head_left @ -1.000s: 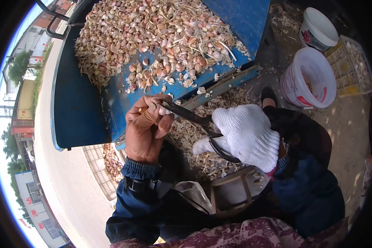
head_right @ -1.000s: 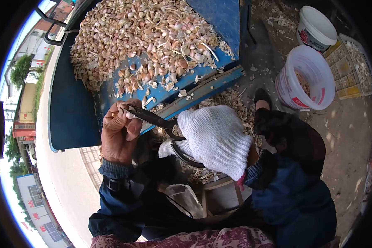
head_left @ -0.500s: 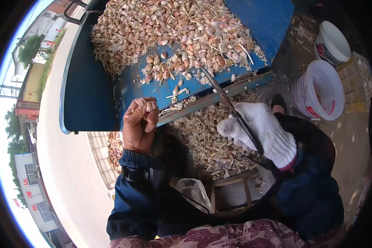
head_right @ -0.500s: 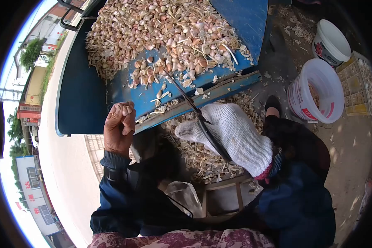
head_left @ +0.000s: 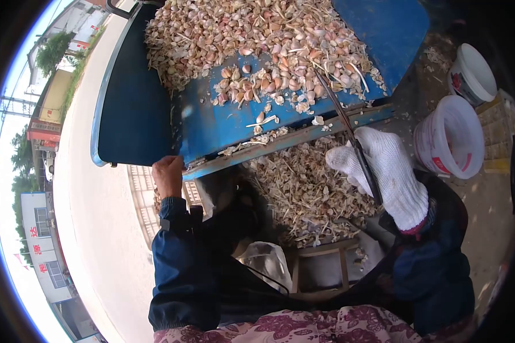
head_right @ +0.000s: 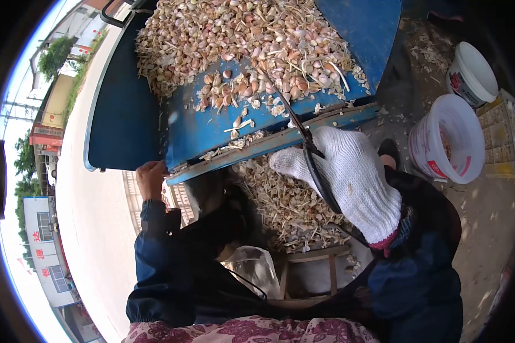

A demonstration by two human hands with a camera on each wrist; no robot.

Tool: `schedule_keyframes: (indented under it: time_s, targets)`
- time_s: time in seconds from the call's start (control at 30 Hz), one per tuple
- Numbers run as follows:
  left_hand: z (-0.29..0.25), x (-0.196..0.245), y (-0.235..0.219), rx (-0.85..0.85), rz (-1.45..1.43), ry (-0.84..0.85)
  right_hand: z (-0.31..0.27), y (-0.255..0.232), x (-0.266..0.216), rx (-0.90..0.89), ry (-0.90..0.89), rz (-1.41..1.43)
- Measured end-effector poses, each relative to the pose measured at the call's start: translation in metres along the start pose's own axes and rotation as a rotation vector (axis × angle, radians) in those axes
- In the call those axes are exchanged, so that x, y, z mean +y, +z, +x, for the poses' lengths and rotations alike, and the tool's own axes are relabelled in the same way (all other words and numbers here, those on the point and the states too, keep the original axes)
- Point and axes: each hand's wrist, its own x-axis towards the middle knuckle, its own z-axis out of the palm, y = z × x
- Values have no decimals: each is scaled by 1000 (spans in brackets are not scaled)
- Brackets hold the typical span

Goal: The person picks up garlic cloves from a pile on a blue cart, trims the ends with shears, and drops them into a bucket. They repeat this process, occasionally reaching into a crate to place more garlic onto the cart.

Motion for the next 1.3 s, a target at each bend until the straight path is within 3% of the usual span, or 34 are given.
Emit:
schedule_keyframes:
  time_s: [0.07,0.1,0.2,0.27,0.33,0.4,0.47,0.53,0.67,0.73,0.77,0.83,0.87,0.93,1.0,1.07,1.1,1.13,1.2,1.3]
  targets:
    - [-31,87,28,35,-58,188,1,3,12,44,-169,29]
    - [-37,110,44,-30,-128,246,-3,0,11,47,-151,-57]
    - [-31,150,86,-129,-181,381,-3,-4,15,65,-254,-175]
    - [-18,159,102,-219,-146,395,-2,-3,26,92,-272,-37]
    - [-11,160,115,-312,-108,408,-4,-9,21,123,-284,-25]
    - [-7,157,120,-384,-51,432,-3,-14,26,121,-250,-190]
    - [-8,155,119,-398,-54,418,-2,-11,28,157,-237,29]
    - [-9,153,118,-439,-99,350,-4,-13,23,149,-266,-4]
    - [-9,147,119,-395,-45,440,-7,-12,17,130,-301,-137]
    - [-8,139,126,-252,98,642,-9,-13,13,115,-264,-103]
    - [-5,134,126,-252,98,643,-9,-13,12,102,-226,-68]
    - [5,127,122,-387,-23,367,-8,-13,13,106,-222,-36]
    - [12,125,121,-387,-23,369,-8,-14,13,108,-218,-5]
    - [20,132,118,-189,-79,297,-9,-19,10,101,-194,-78]
    - [13,162,107,-221,-104,208,-8,-20,10,94,-168,-154]
    - [18,172,113,-166,-155,316,-7,-15,16,121,-211,-27]
    - [28,161,129,-113,-111,474,-6,-15,19,122,-209,-29]
    - [31,157,136,-116,-113,475,-5,-14,22,116,-231,-48]
    - [34,154,145,-72,-82,775,-6,-16,23,117,-248,-66]
    - [33,151,146,-64,25,823,-7,-21,16,126,-241,-143]
